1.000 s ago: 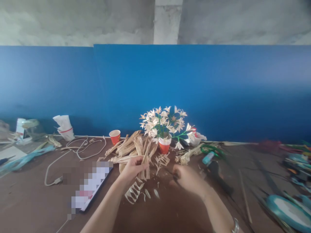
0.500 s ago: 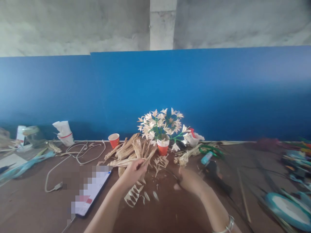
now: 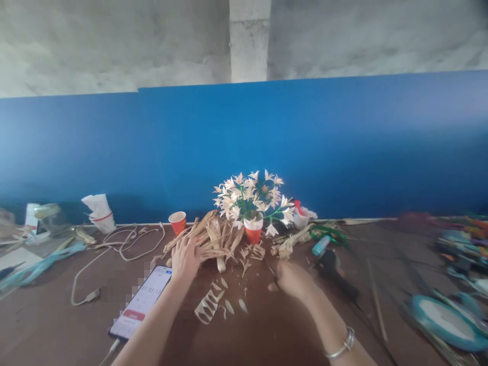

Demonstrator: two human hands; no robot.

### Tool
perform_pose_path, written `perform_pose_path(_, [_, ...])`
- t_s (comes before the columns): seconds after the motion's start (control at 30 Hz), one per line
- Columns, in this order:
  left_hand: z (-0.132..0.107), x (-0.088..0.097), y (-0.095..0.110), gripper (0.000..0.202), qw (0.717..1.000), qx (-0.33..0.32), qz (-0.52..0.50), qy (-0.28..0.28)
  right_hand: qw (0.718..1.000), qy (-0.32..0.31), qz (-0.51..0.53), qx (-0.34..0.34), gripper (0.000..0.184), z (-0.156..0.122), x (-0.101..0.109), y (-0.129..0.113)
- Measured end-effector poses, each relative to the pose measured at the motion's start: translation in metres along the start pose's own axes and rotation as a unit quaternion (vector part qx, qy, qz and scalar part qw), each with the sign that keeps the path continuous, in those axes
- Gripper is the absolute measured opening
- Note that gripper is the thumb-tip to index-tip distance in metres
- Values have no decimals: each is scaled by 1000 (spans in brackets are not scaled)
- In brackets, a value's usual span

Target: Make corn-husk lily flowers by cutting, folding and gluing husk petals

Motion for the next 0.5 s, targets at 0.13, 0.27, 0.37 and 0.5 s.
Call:
perform_pose_path(0.13, [-13,11,17,23,995,-69,-70,-14,999,-24,31,23,40,1,-5,3])
perform_pose_path(0.27, [-45,0,37,21,954,-121,-182,-205,998,-26,32,46,27,-4,-6,-3])
perform_pose_path(0.37, [-68,-12,30,14,949,-70,-146,-270,997,34,31,64,17,-9,-1,-17])
perform_pose_path(0.5, [-81,-24,17,27,946,-47,-169,-272,990,62,59,108,14,-18,-4,-43])
Point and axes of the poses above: each hand's wrist, its own z-axis towards the middle knuckle, its own x-axis out of the back of the hand, y = z × x, the point moved 6 cm from there along z, towards the middle knuckle, and after that the axes turned 8 degrees about -x, right-handed, at the moved point
